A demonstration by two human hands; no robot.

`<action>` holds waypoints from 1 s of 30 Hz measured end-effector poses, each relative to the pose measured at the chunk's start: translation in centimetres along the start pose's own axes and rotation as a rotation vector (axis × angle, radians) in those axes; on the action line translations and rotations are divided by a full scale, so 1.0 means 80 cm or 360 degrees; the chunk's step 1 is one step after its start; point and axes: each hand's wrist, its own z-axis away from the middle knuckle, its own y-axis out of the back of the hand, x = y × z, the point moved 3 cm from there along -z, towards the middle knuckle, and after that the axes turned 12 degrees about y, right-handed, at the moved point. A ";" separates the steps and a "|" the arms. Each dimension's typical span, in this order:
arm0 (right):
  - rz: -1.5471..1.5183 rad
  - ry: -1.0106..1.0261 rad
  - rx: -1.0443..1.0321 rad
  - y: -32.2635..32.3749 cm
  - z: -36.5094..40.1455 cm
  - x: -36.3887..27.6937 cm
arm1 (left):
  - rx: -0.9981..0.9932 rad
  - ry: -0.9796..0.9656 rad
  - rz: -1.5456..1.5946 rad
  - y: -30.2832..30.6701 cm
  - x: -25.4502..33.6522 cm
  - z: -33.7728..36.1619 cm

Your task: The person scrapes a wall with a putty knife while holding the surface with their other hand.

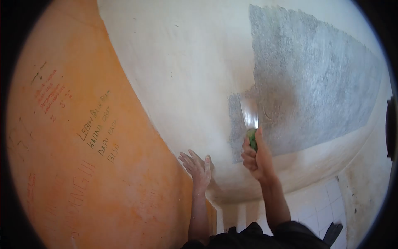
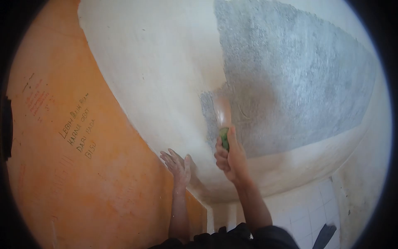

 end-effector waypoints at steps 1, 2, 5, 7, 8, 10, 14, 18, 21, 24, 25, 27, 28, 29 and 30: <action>0.0109 0.0061 0.0013 -0.008 -0.002 0.000 | -0.0002 -0.0023 -0.0030 -0.002 -0.003 -0.003; 0.0104 0.0044 0.0012 -0.017 -0.009 -0.001 | -0.0027 -0.0041 -0.0084 -0.002 -0.010 0.001; 0.0129 0.0215 -0.0290 -0.095 -0.040 -0.045 | 0.0041 -0.0054 -0.0002 0.003 0.003 0.006; 0.0142 0.0166 -0.0213 -0.076 -0.038 -0.032 | 0.0054 -0.0074 -0.0041 0.003 0.002 0.006; 0.0177 0.0117 -0.0139 -0.060 -0.035 -0.021 | 0.0067 -0.0085 -0.0059 0.003 0.000 0.006; 0.0106 0.0031 -0.0111 -0.015 -0.010 0.017 | 0.0062 -0.0097 -0.0075 0.004 -0.006 0.006; 0.0094 -0.0034 0.0007 -0.025 -0.017 0.012 | 0.0008 -0.0129 -0.0097 0.012 -0.007 0.009; 0.0013 0.0272 -0.0241 -0.072 -0.044 -0.029 | 0.0059 -0.0124 -0.0052 0.022 0.005 0.016; 0.0044 0.0083 -0.0132 -0.028 -0.020 0.008 | -0.0043 -0.0042 0.0139 0.034 0.019 0.022; 0.0108 -0.0080 -0.0092 0.000 -0.019 0.035 | -0.0042 -0.0056 0.0366 0.037 0.028 0.022; 0.0097 -0.0063 -0.0123 -0.021 -0.026 0.021 | -0.0059 -0.0016 0.0415 0.039 0.034 0.026; 0.0122 0.0038 -0.0263 -0.056 -0.039 -0.019 | -0.0073 0.0021 0.0453 0.045 0.050 0.037; 0.0113 0.0034 -0.0270 -0.058 -0.042 -0.026 | -0.0156 0.0093 0.0544 0.046 0.058 0.041; 0.0124 0.0055 -0.0317 -0.060 -0.044 -0.031 | -0.0237 0.0166 0.0634 0.046 0.066 0.045; 0.0136 0.0079 -0.0369 -0.063 -0.045 -0.035 | -0.0222 0.0163 0.0627 0.048 0.069 0.044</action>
